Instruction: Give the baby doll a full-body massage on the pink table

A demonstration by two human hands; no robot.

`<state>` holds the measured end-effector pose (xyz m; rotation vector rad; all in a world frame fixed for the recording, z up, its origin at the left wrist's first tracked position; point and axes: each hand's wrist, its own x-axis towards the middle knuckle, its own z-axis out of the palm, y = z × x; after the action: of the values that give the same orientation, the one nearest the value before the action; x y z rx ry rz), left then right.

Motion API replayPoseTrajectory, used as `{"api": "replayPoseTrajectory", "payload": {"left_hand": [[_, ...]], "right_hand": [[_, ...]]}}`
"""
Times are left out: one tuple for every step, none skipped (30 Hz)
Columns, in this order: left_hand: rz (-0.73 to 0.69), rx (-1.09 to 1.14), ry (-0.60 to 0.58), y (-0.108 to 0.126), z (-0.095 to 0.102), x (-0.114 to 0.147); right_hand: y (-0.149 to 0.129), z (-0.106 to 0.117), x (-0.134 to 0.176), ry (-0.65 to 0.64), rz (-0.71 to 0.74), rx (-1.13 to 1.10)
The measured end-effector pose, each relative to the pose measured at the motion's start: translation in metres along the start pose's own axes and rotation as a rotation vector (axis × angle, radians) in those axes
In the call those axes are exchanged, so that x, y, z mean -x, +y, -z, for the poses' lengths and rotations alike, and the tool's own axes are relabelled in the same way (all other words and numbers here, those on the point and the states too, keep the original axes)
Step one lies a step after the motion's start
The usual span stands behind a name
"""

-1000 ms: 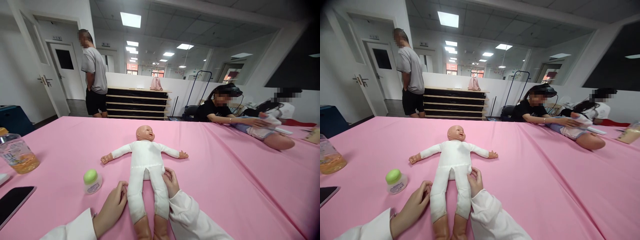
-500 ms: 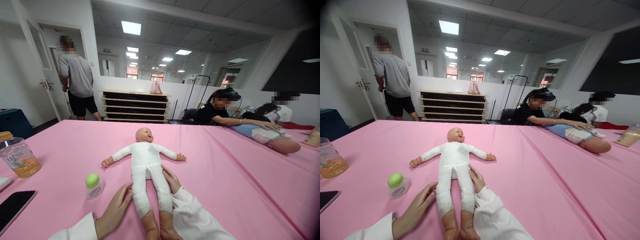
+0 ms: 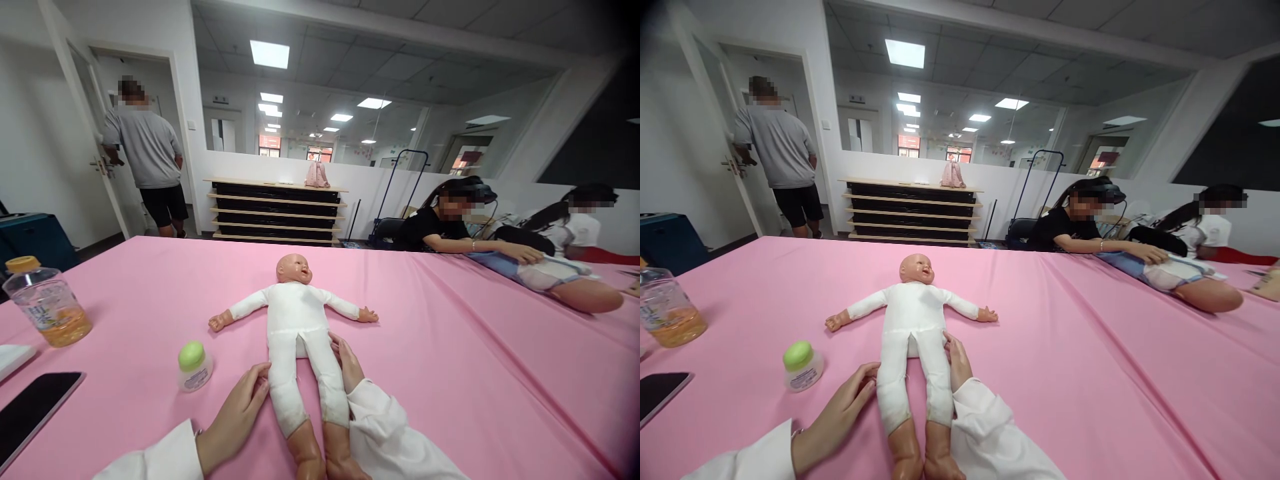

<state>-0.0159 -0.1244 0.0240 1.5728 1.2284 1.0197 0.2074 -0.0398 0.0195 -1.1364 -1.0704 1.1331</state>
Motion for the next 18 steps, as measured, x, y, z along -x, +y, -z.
{"api": "replayPoseTrajectory", "payload": {"left_hand": [[-0.003,-0.009,0.004,-0.001,0.000,0.000],[-0.006,-0.022,0.011,-0.001,-0.001,0.000],[-0.009,-0.039,0.024,-0.001,-0.002,0.001],[-0.011,-0.058,0.040,-0.001,-0.003,0.002],[-0.015,-0.080,0.058,-0.002,-0.004,0.003],[-0.024,-0.107,0.072,-0.002,-0.005,0.004],[-0.041,-0.141,0.084,-0.002,-0.006,0.005],[-0.068,-0.189,0.095,-0.003,-0.007,0.006],[-0.111,-0.259,0.105,-0.004,-0.006,0.007],[-0.171,-0.356,0.124,-0.004,-0.005,0.008],[-0.256,-0.475,0.160,-0.005,-0.001,0.008],[-0.364,-0.610,0.224,-0.005,0.003,0.009],[-0.489,-0.745,0.320,-0.004,0.009,0.010],[-0.607,-0.864,0.447,-0.003,0.016,0.011],[-0.696,-0.954,0.600,-0.001,0.024,0.012],[-0.730,-1.008,0.759,0.002,0.032,0.014],[-0.701,-1.026,0.902,0.004,0.039,0.015],[-0.615,-1.014,1.007,0.006,0.045,0.017]], "right_hand": [[0.003,0.001,-0.001,0.011,-0.001,0.013],[0.006,0.002,-0.001,0.022,0.005,0.034],[0.009,0.002,-0.001,0.034,0.011,0.058],[0.010,0.001,-0.001,0.047,0.012,0.077],[0.011,0.000,0.001,0.054,0.005,0.090],[0.011,-0.002,0.003,0.056,-0.009,0.094],[0.010,-0.004,0.004,0.052,-0.030,0.089],[0.010,-0.005,0.006,0.049,-0.052,0.078],[0.009,-0.007,0.007,0.042,-0.070,0.066],[0.008,-0.007,0.008,0.040,-0.076,0.055],[0.008,-0.006,0.007,0.046,-0.068,0.052],[0.007,-0.005,0.006,0.059,-0.044,0.055],[0.007,-0.003,0.005,0.081,-0.007,0.066],[0.005,0.000,0.003,0.108,0.038,0.081],[0.004,0.003,0.002,0.131,0.086,0.094],[0.001,0.005,0.002,0.146,0.135,0.100],[-0.002,0.007,0.003,0.139,0.180,0.097],[-0.006,0.008,0.005,0.107,0.219,0.088]]}}
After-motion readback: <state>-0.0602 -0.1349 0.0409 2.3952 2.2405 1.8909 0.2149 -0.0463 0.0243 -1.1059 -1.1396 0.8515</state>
